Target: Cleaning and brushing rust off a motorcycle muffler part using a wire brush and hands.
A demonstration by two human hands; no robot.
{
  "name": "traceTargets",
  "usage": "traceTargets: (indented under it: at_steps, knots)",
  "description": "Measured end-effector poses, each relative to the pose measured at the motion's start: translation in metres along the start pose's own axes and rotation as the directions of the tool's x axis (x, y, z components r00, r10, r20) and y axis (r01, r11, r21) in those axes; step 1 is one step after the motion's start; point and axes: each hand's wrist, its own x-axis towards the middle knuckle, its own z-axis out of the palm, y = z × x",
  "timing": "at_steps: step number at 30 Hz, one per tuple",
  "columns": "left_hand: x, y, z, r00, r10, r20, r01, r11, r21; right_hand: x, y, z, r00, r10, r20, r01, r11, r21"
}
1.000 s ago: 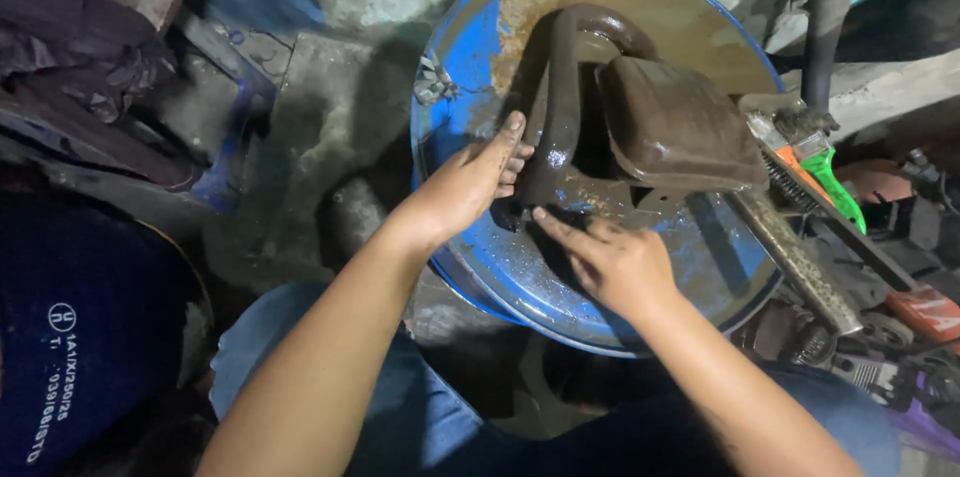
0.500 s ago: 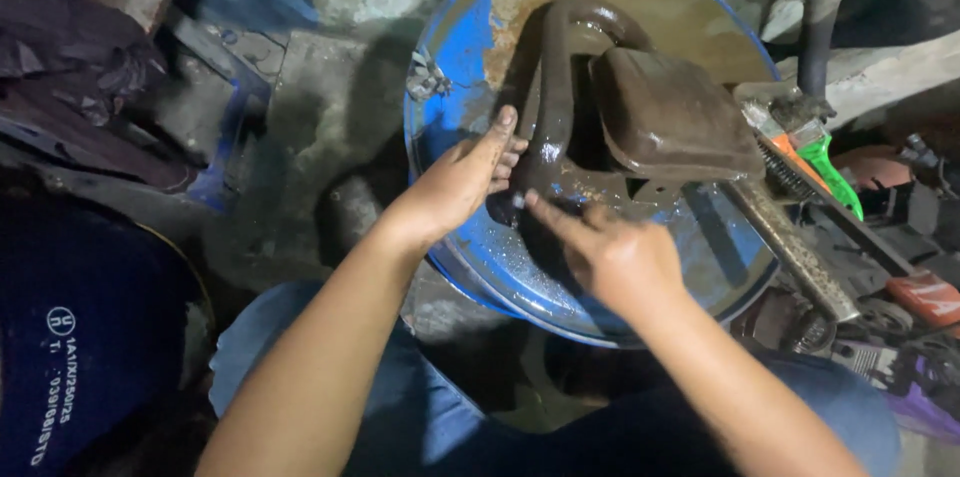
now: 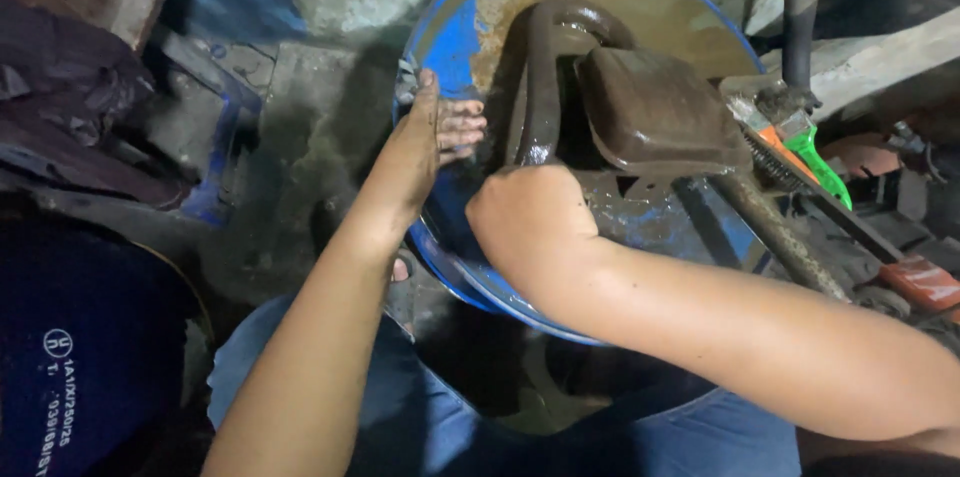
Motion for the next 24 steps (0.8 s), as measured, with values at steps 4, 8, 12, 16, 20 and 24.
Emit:
traceTargets:
  at_steps: [4,8,12,16,20,24]
  knots:
    - [0.005,-0.005,-0.01,1.0,-0.011,-0.023,0.01,0.998,-0.068,0.029,0.023,-0.035,0.995,0.086,0.041,-0.083,0.994,-0.069]
    - [0.011,0.0,-0.018,0.994,0.081,-0.07,-0.087,0.993,-0.082,0.044,0.019,-0.055,0.961,0.12,0.248,-0.108,0.992,-0.063]
    - [0.005,0.007,-0.017,0.991,0.084,-0.108,-0.095,0.99,-0.103,0.046,-0.01,-0.052,0.925,0.075,0.374,-0.094,0.995,0.032]
    - [-0.008,0.013,-0.013,0.992,0.088,-0.095,-0.098,0.99,-0.099,0.06,0.003,-0.037,0.946,0.098,0.309,-0.064,0.991,-0.117]
    - [0.001,0.011,-0.02,0.993,0.076,-0.089,-0.081,0.995,-0.057,0.056,-0.006,-0.038,0.918,-0.004,0.397,0.037,0.997,-0.075]
    - [-0.005,0.01,-0.015,0.995,0.071,-0.074,-0.072,0.997,-0.021,0.061,0.002,-0.037,0.92,-0.002,0.393,0.037,0.996,-0.081]
